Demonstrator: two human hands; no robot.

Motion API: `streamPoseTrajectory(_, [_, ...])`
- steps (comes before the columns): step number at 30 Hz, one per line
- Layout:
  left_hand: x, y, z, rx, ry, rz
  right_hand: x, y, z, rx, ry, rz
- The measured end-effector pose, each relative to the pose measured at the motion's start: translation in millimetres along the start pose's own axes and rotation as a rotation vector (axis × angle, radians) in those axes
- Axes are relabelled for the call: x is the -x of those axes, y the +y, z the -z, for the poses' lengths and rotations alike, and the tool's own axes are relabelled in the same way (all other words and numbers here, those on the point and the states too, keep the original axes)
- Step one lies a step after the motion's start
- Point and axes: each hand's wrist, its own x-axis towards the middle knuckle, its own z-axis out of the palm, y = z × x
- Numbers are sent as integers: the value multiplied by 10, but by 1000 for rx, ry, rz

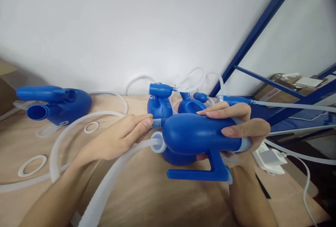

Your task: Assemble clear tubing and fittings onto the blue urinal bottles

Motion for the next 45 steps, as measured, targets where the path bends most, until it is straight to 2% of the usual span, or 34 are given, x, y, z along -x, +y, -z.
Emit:
streamPoseTrajectory(1, [6, 7, 13, -11, 11, 19, -7, -3, -12, -33, 6, 112])
streamPoseTrajectory(3, [13, 8, 39, -22, 28, 41, -21, -10, -38, -77, -4, 226])
streamPoseTrajectory(8, [3, 1, 140, -79, -43, 29, -24, -3, -54, -65, -49, 192])
streamPoseTrajectory(11, [-9, -22, 198, -125, -45, 3, -6, 43, -19, -25, -69, 181])
streamPoseTrajectory(15, [7, -116, 232, -8, -7, -72, 6, 127, 60, 36, 5, 138])
streamPoseTrajectory(19, [20, -170, 200, 91, -6, -124, 4, 171, 136, 78, -8, 188])
streamPoseTrajectory(23, [-49, -156, 98, -65, 140, -127, -9, 149, 172, 105, -32, 269])
streamPoseTrajectory(26, [-113, -163, 35, -195, 232, -221, -27, 104, 173, 131, -51, 285])
streamPoseTrajectory(30, [-124, -207, 37, -83, 241, -334, -49, 28, 158, 124, -75, 302])
streamPoseTrajectory(33, [-106, -253, 73, 66, 186, -292, -56, -11, 150, 113, -86, 299])
streamPoseTrajectory(39, [-111, -316, 97, 258, 169, -183, -51, -9, 183, 139, -62, 336])
streamPoseTrajectory(42, [-116, -305, 85, 181, 127, -154, -50, 4, 189, 149, -108, 362])
streamPoseTrajectory(45, [-125, -285, 46, -59, 163, -135, -53, 10, 169, 186, -139, 404])
